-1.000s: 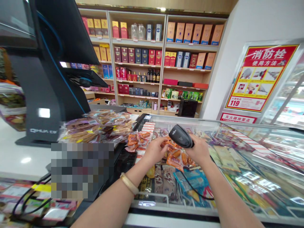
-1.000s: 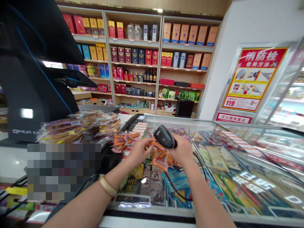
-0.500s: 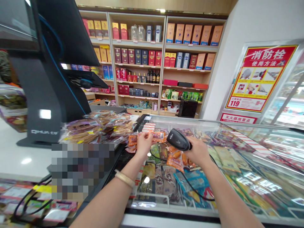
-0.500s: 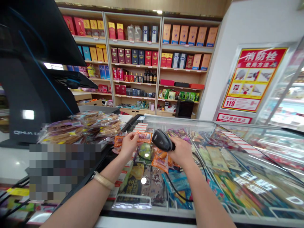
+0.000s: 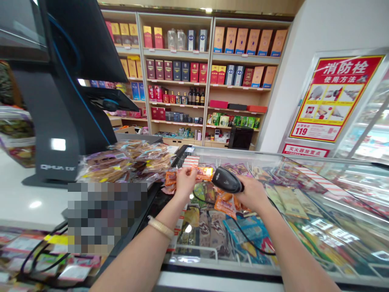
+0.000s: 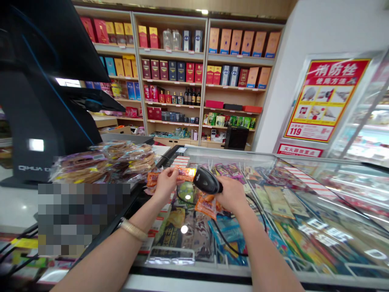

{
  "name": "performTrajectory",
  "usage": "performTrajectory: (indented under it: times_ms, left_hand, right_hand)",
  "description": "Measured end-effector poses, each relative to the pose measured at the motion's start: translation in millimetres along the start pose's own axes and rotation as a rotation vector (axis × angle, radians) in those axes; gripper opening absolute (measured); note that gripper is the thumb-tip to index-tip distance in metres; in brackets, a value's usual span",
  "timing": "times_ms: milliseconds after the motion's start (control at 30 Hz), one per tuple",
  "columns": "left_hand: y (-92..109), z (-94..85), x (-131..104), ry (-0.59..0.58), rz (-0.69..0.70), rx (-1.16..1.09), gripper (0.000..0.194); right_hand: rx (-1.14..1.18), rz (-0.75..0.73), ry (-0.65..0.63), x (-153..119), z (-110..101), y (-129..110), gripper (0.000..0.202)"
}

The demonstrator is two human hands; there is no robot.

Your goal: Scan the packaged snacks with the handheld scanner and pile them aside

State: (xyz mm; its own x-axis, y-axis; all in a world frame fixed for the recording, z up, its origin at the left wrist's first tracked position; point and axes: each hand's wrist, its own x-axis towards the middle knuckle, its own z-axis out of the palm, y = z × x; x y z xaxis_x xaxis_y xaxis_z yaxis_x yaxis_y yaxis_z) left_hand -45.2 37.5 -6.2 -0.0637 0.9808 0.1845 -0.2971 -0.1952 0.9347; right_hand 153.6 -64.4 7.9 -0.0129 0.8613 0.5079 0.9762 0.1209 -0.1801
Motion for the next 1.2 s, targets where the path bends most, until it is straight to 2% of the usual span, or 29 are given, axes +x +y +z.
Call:
performTrajectory:
  times_ms: [167, 267, 367, 467, 567, 633, 767, 867, 933, 1067, 1200]
  left_hand:
    - [-4.5, -1.3, 5.7, -0.011, 0.022, -0.016, 0.008]
    - [-3.2, -6.4, 9.8, 0.044, 0.135, 0.061, 0.018]
    - [4.4, -17.3, 13.1, 0.096, 0.413, 0.398, 0.019]
    - [12.0, -29.6, 14.6, 0.065, 0.637, 0.869, 0.02]
    - [11.3, -37.0, 14.3, 0.012, 0.653, 1.236, 0.018]
    - [6.9, -38.6, 13.1, -0.02, 0.634, 1.381, 0.014]
    - [2.5, -37.0, 8.6, -0.025, 0.66, 1.477, 0.018]
    - [7.4, -31.0, 3.6, -0.014, 0.688, 1.419, 0.021]
    - [10.0, -23.7, -1.4, -0.107, 0.686, 1.292, 0.02]
    - [0.3, -5.4, -17.6, -0.476, 0.51, 1.004, 0.02]
    - [-18.6, 4.9, -31.4, -0.705, 0.379, 0.934, 0.032]
  right_hand:
    - [0.032, 0.022, 0.04, 0.1, 2.2, 2.0, 0.021]
    - [0.05, 0.026, 0.075, 0.0, 4.4, 4.7, 0.022]
    - [0.074, 0.025, 0.125, 0.0, 5.4, 6.4, 0.024]
    - [0.084, 0.026, 0.155, 0.2, 4.7, 6.0, 0.022]
    - [0.093, 0.024, 0.158, 0.3, 3.7, 4.9, 0.024]
    - [0.095, 0.024, 0.157, 0.4, 3.9, 4.9, 0.024]
    - [0.086, 0.035, 0.167, 0.8, 5.7, 6.8, 0.025]
    - [0.093, 0.039, 0.177, 1.0, 6.3, 8.3, 0.028]
    - [0.109, 0.03, 0.188, 1.0, 6.3, 9.2, 0.031]
    - [0.113, 0.019, 0.235, 0.8, 6.5, 11.1, 0.034]
    - [0.111, 0.019, 0.245, 0.6, 7.1, 11.8, 0.034]
